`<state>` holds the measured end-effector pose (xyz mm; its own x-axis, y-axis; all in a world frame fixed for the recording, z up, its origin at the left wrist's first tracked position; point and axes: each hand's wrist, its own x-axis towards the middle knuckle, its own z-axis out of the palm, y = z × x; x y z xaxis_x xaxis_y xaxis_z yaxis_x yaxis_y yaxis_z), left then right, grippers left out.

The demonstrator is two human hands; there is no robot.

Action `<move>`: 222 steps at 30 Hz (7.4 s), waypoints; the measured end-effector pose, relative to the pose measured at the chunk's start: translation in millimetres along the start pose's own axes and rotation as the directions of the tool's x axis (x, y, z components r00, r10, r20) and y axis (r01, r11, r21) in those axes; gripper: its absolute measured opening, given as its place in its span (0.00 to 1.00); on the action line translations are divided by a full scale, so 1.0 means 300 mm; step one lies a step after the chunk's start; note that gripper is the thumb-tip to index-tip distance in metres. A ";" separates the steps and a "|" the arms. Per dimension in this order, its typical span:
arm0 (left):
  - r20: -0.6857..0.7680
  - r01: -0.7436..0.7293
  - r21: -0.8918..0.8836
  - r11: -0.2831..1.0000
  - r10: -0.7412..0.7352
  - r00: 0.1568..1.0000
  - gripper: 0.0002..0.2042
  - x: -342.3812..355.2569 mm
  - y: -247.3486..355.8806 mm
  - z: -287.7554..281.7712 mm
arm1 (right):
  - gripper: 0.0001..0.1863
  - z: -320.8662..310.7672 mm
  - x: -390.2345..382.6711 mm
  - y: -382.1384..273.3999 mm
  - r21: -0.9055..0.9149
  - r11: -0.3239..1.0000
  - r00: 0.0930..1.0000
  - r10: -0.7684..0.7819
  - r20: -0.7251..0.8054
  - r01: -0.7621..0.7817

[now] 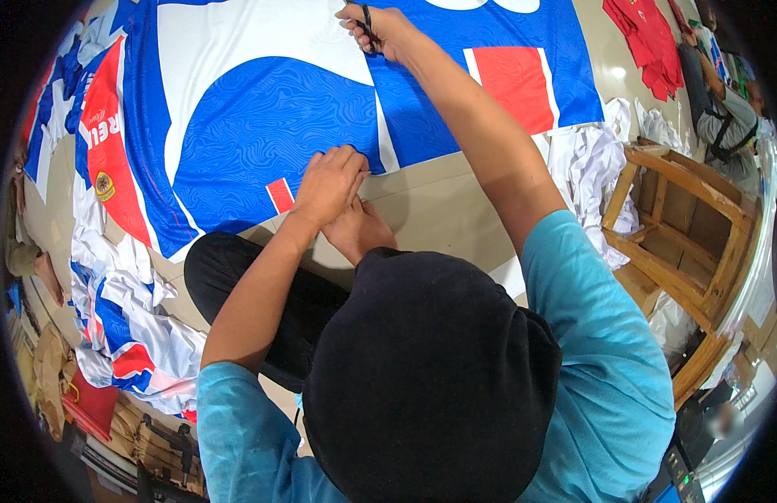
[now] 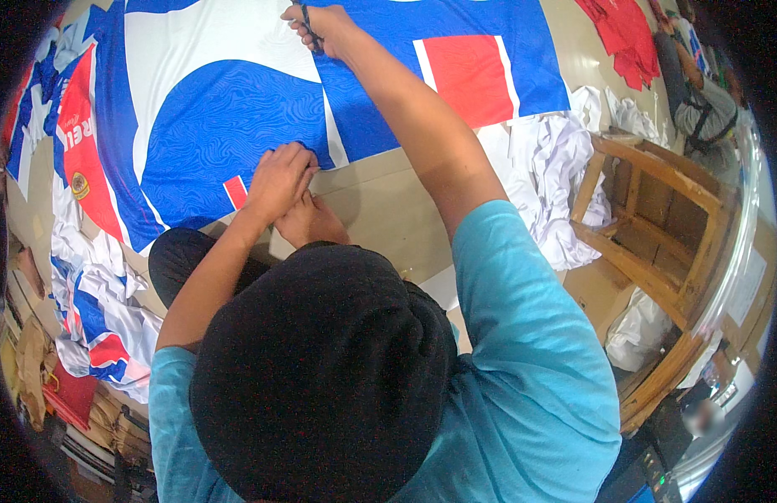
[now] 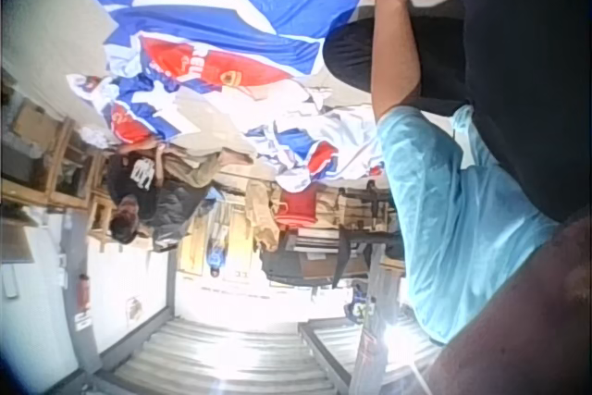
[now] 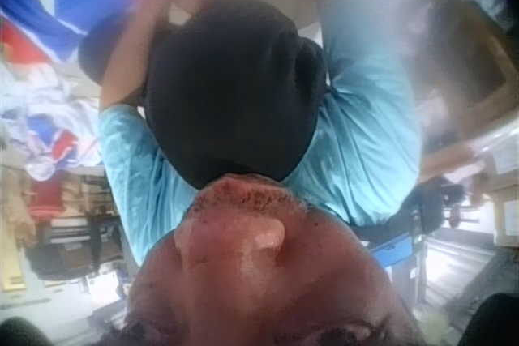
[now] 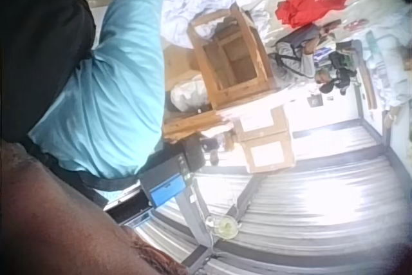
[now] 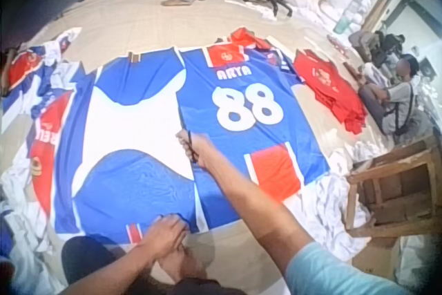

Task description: The person uses scissors to cut the sleeves and side seams off a blue and white jersey lying on the floor. They trim the fabric along the seams and remove the cut pieces, leaving the main body of the jersey on the floor.

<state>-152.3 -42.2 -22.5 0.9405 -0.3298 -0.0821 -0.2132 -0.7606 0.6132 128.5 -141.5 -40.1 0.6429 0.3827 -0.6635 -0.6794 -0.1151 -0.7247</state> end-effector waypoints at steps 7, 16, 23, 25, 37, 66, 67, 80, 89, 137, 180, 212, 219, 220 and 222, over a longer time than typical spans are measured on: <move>-0.012 0.001 0.004 1.000 -0.001 1.000 0.07 -0.007 0.000 -0.004 | 0.15 0.028 -0.012 0.002 -0.050 0.996 0.997 -0.075 -0.029 0.074; -0.014 -0.006 0.027 1.000 0.007 1.000 0.05 -0.003 0.001 0.003 | 0.14 0.012 -0.018 0.002 -0.069 0.996 0.998 -0.061 -0.028 0.059; -0.011 -0.005 0.004 1.000 0.005 1.000 0.06 -0.001 -0.004 0.005 | 0.16 0.017 0.011 -0.039 -0.046 0.995 0.996 -0.085 -0.037 0.083; -0.015 -0.004 0.011 1.000 0.004 1.000 0.06 -0.003 0.002 -0.004 | 0.15 0.022 0.017 -0.048 -0.066 0.993 0.994 -0.102 -0.029 0.100; -0.014 0.000 0.020 1.000 0.000 1.000 0.06 0.000 0.007 -0.005 | 0.15 0.020 0.053 -0.045 -0.098 0.990 0.994 -0.106 -0.007 0.105; -0.004 0.009 -0.024 1.000 -0.009 1.000 0.06 0.001 0.004 -0.002 | 0.17 0.025 0.159 -0.121 -0.049 0.999 1.000 0.008 0.026 -0.006; -0.013 0.005 -0.015 1.000 -0.005 1.000 0.06 0.000 0.004 -0.003 | 0.17 0.027 0.162 -0.122 -0.049 0.999 1.000 0.006 0.025 -0.005; -0.112 0.039 -0.055 0.998 -0.045 0.993 0.05 0.028 -0.040 0.008 | 0.13 -0.096 0.166 -0.058 -0.049 0.998 0.985 0.039 0.169 -0.031; -0.741 0.396 -0.385 0.834 -0.535 0.407 0.13 -0.005 -0.415 -0.301 | 0.20 -0.254 -0.434 0.180 -0.858 0.510 0.628 -0.689 -0.362 0.064; -0.180 0.503 0.353 0.789 -0.470 0.864 0.21 -0.257 -0.298 -0.446 | 0.39 -1.131 -0.503 0.142 -0.796 0.467 0.337 -0.732 -0.592 -0.385; 0.201 0.042 -0.391 0.919 0.041 0.979 0.10 -0.042 0.037 -0.194 | 0.22 -0.072 -0.908 0.663 -0.355 0.930 0.899 -0.232 -0.371 0.094; -0.299 0.628 0.246 0.739 -0.558 0.774 0.59 -0.008 -0.211 -0.176 | 0.32 -0.594 -0.728 0.496 -0.883 0.466 0.286 -0.855 -0.433 0.057; -0.275 0.530 0.263 0.807 -0.464 0.842 0.57 0.043 -0.183 -0.132 | 0.34 -0.604 -0.408 0.206 -0.890 0.405 0.235 -0.905 -0.356 0.211; -0.268 0.542 0.265 0.798 -0.479 0.836 0.57 0.039 -0.190 -0.120 | 0.36 -0.604 -0.347 0.168 -0.900 0.399 0.262 -0.900 -0.348 0.177; -0.268 0.551 0.253 0.795 -0.489 0.830 0.57 0.038 -0.195 -0.112 | 0.36 -0.615 -0.254 0.106 -0.923 0.364 0.267 -0.908 -0.323 0.122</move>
<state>-120.2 17.2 -32.9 0.9557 0.2486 -0.1574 0.2816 -0.9281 0.2438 123.1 -343.5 -46.8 0.9025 -0.0891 0.4214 0.1580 -0.8417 -0.5163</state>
